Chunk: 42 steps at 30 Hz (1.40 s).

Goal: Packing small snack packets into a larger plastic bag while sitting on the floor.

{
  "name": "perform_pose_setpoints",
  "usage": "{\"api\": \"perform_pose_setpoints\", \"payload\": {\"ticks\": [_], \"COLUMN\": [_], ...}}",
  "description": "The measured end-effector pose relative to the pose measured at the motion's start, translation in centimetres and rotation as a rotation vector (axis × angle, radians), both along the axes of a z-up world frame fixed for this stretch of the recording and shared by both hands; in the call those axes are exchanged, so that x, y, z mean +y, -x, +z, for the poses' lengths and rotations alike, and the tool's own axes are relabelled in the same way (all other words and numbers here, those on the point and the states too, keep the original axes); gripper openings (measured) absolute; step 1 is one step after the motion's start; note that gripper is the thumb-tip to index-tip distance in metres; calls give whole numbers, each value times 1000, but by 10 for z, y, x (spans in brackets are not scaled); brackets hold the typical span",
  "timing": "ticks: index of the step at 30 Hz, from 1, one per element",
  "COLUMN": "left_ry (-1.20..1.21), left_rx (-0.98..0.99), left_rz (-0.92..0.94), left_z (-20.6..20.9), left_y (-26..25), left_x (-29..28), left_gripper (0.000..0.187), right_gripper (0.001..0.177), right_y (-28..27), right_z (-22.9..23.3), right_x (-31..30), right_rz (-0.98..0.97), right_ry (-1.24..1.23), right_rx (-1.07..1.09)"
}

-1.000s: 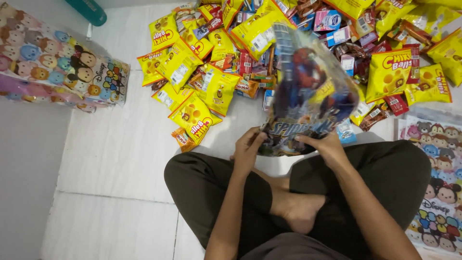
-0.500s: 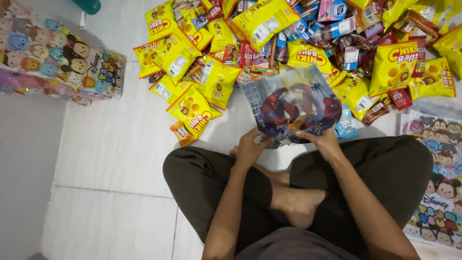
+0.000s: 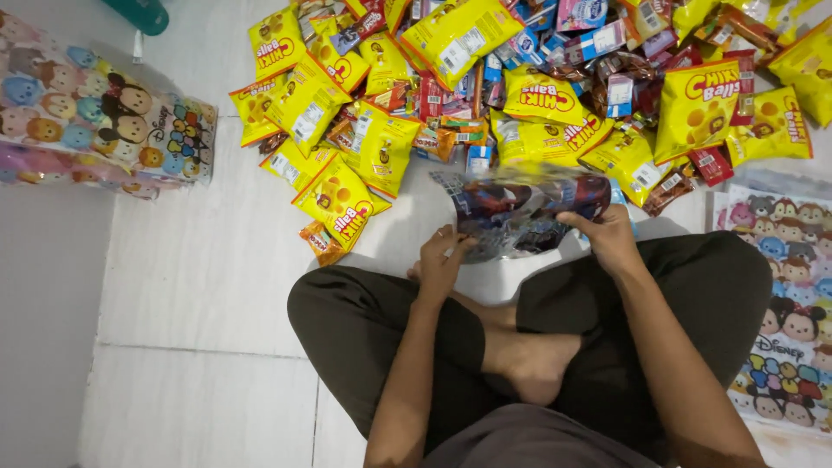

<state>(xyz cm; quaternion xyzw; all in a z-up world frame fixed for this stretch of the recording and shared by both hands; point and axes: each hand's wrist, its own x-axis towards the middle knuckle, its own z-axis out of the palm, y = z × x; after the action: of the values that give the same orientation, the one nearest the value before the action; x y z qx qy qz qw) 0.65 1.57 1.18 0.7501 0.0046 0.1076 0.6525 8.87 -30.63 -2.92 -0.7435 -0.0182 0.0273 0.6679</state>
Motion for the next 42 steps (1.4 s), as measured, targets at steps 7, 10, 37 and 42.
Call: {"api": "perform_pose_setpoints", "payload": {"ticks": [7,10,37,42], "left_ry": [-197,-268,-143,-97], "left_rx": [188,453,498,267], "left_rz": [-53,-163,4,-34], "left_z": [7,64,-48,-60], "left_y": [2,2,-18,-16], "left_x": [7,-4,15,20], "left_gripper": [26,63,26,26], "right_gripper": [34,77,38,39], "right_y": [17,24,4,12], "right_z": [93,71,-86,49], "right_x": [37,28,17,45], "right_rz": [15,160,244,262], "right_ry": [-80,64,-30,-81], "right_rx": [72,252,138,43]}}
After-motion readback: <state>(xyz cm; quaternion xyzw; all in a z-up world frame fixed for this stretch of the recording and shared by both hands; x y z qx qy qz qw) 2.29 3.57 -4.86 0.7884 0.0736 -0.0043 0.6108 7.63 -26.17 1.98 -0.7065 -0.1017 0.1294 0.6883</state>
